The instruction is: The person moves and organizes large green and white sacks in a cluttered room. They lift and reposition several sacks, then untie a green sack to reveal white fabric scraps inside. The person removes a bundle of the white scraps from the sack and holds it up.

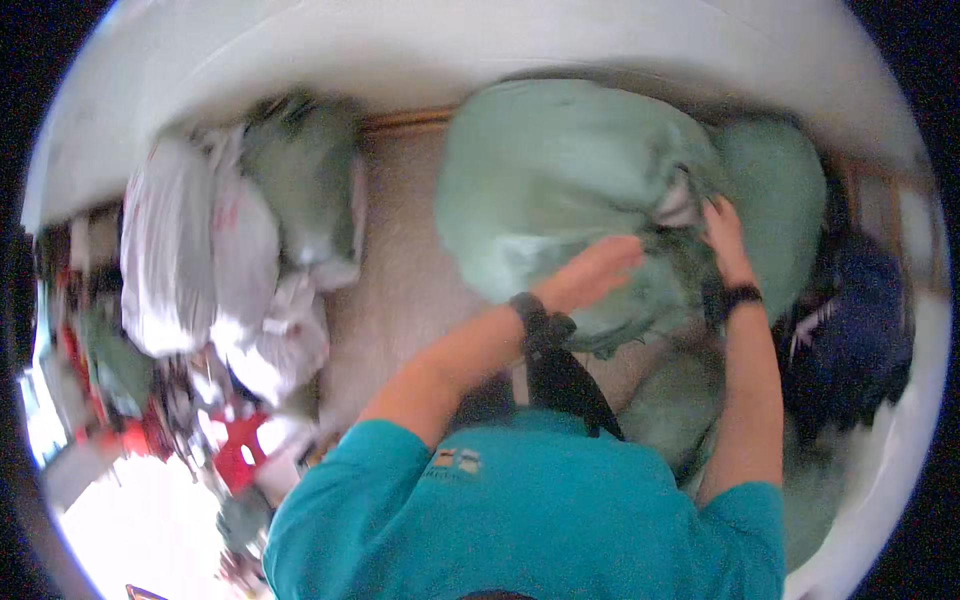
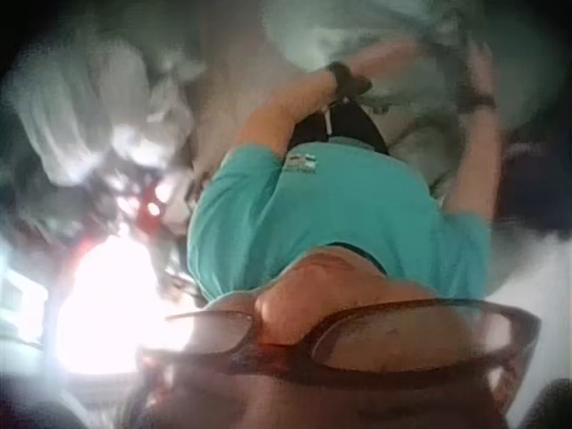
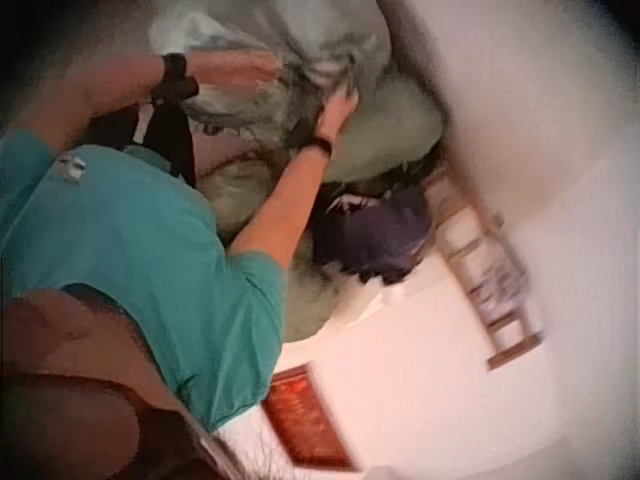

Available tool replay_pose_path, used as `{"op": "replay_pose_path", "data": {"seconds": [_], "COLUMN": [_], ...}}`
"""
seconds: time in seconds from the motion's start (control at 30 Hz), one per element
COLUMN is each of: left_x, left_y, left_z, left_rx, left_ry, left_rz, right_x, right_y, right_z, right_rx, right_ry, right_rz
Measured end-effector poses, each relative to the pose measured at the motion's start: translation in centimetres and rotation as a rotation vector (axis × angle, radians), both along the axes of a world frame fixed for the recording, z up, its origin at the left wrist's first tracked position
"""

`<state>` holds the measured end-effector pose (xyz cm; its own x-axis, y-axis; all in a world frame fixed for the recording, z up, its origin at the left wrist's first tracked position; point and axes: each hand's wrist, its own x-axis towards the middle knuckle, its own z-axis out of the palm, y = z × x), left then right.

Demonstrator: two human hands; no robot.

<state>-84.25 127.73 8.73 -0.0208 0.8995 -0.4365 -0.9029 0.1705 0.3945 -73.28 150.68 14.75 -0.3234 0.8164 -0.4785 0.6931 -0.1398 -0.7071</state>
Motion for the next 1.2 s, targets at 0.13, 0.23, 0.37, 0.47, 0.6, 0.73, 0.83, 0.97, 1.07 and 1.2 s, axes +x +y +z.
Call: {"op": "replay_pose_path", "data": {"seconds": [0.13, 0.23, 0.37, 0.47, 0.6, 0.73, 0.83, 0.97, 1.07, 1.2], "left_x": [-4.7, -6.4, -5.9, -3.9, 1.6, 5.5, 8.2, 9.9, 9.8, 9.2], "left_y": [-10.9, -21.4, -37.0, -47.4, -58.8, -66.4, -70.0, -71.5, -71.8, -72.7], "left_z": [0.7, -0.9, -3.8, -3.6, -10.6, -7.2, -4.2, -2.6, -1.6, -2.6], "left_rx": [0.105, -0.096, -0.257, -0.290, -0.211, -0.280, -0.111, -0.336, -0.414, -0.383], "left_ry": [-0.250, -0.288, -0.320, 0.222, 0.168, -0.225, -0.441, -0.560, -0.619, -0.654], "left_rz": [0.043, 0.205, 0.406, 0.454, 0.782, 1.170, 1.361, 1.498, 1.552, 1.600], "right_x": [11.5, 11.2, 5.8, 2.9, -4.0, -12.6, -18.5, -23.1, -26.1, -30.4], "right_y": [-2.1, -9.3, -21.7, -26.5, -32.7, -41.3, -47.4, -51.1, -52.7, -55.8], "right_z": [-4.1, -2.1, 3.7, 3.1, -1.6, -2.1, -0.1, -1.9, -2.8, -3.3], "right_rx": [0.664, 0.683, 0.923, 0.816, 0.380, 0.322, 0.314, 0.292, 0.210, -0.212], "right_ry": [-0.360, -0.422, -0.471, -0.267, -0.136, -0.068, -0.018, 0.015, -0.042, -0.337], "right_rz": [0.362, 0.413, 0.923, 1.083, 1.202, 1.440, 1.610, 1.753, 1.816, 1.684]}}
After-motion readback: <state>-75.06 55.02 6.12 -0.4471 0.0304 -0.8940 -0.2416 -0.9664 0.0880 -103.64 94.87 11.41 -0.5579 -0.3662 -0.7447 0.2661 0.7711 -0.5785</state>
